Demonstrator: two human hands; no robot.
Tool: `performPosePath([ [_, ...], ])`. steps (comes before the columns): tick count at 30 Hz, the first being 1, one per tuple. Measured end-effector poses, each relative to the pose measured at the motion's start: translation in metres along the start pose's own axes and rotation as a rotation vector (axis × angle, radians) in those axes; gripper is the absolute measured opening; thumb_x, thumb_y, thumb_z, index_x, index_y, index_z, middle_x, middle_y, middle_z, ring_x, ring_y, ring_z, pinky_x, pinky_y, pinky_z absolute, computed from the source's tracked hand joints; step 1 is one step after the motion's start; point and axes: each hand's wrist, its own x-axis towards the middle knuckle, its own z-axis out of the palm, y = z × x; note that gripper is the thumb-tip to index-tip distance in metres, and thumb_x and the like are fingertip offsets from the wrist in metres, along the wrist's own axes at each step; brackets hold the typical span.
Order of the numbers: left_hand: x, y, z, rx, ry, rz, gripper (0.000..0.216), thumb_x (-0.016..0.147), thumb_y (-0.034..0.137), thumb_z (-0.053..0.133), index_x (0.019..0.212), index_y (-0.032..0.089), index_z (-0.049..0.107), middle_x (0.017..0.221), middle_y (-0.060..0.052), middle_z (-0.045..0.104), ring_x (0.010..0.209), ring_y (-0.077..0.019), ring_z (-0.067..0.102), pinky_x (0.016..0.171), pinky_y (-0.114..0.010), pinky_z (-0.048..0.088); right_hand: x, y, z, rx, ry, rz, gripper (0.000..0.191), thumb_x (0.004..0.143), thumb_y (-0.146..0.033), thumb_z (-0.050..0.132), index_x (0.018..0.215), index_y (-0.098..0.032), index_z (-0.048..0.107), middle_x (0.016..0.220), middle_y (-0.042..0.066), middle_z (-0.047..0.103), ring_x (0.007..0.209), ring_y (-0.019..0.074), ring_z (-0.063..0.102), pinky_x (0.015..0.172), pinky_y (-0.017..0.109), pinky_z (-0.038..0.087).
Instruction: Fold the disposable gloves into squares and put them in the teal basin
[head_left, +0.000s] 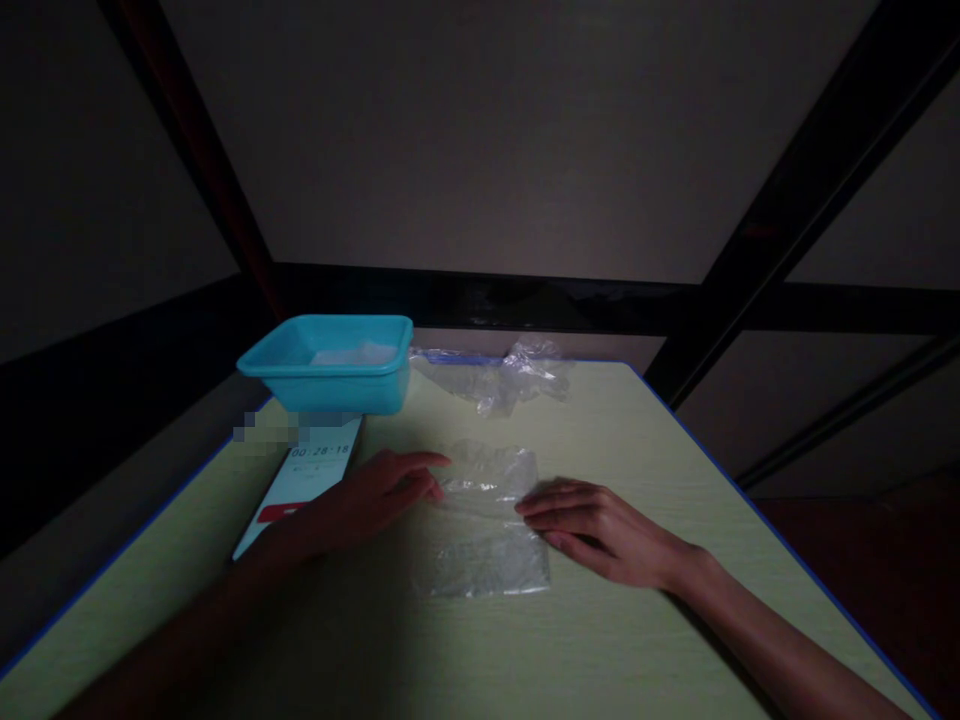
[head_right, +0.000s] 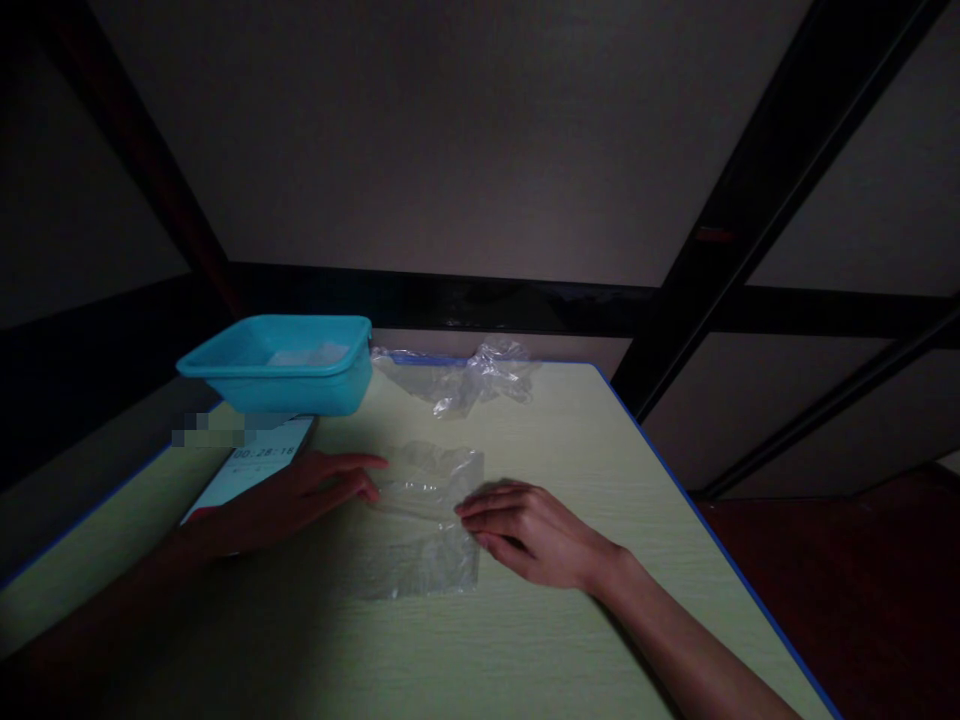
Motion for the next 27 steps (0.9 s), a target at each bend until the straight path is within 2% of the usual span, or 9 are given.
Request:
performPosePath([
  [9,-0.003,0.009,-0.011,0.057,0.001,-0.052,0.038,0.088,0.034,0.035,0.11,0.015,0.059,0.091,-0.005,0.07,0.087,-0.02,0.063,0.079,-0.028,0.046,0.0,-0.004,0.0,-0.056,-0.042,0.022,0.03,0.091,-0.022,0.039,0.106,-0.012,0.063,0.111,0.011,0.064,0.108,0.0185,0.056,0.096,0.037,0.043],
  [13,-0.001,0.016,-0.002,0.068,0.08,-0.007,0.035,0.086,0.032,0.036,0.103,0.016,0.061,0.092,-0.006,0.069,0.086,-0.0208,0.063,0.08,-0.031,0.046,-0.001,-0.008,-0.002,-0.087,-0.063,0.011,0.029,0.091,-0.022,0.041,0.109,-0.012,0.062,0.116,0.011,0.062,0.112,0.0184,0.053,0.098,0.036,0.042],
  [17,-0.003,0.019,0.013,0.082,0.129,0.103,0.029,0.086,0.03,0.039,0.102,0.018,0.06,0.096,-0.005,0.068,0.09,-0.0195,0.061,0.085,-0.033,0.045,-0.004,-0.011,-0.003,-0.138,-0.022,-0.088,0.026,0.089,-0.027,0.047,0.107,-0.014,0.061,0.116,0.009,0.062,0.111,0.0182,0.053,0.094,0.036,0.043],
  [21,-0.008,0.027,0.025,0.059,0.071,0.222,0.025,0.086,0.022,0.038,0.1,0.018,0.059,0.099,-0.005,0.066,0.093,-0.0164,0.059,0.085,-0.029,0.044,-0.008,-0.018,0.0,-0.268,0.044,-0.188,0.023,0.09,-0.029,0.047,0.096,-0.015,0.064,0.096,0.007,0.068,0.091,0.0171,0.059,0.078,0.033,0.048],
  [27,-0.012,0.035,0.039,0.074,-0.005,0.282,0.024,0.085,0.017,0.04,0.1,0.017,0.059,0.097,-0.005,0.066,0.091,-0.0176,0.059,0.082,-0.029,0.043,-0.007,-0.028,0.004,-0.442,-0.023,-0.221,0.028,0.09,-0.017,0.045,0.067,-0.016,0.059,0.065,0.001,0.06,0.063,0.0141,0.051,0.058,0.029,0.039],
])
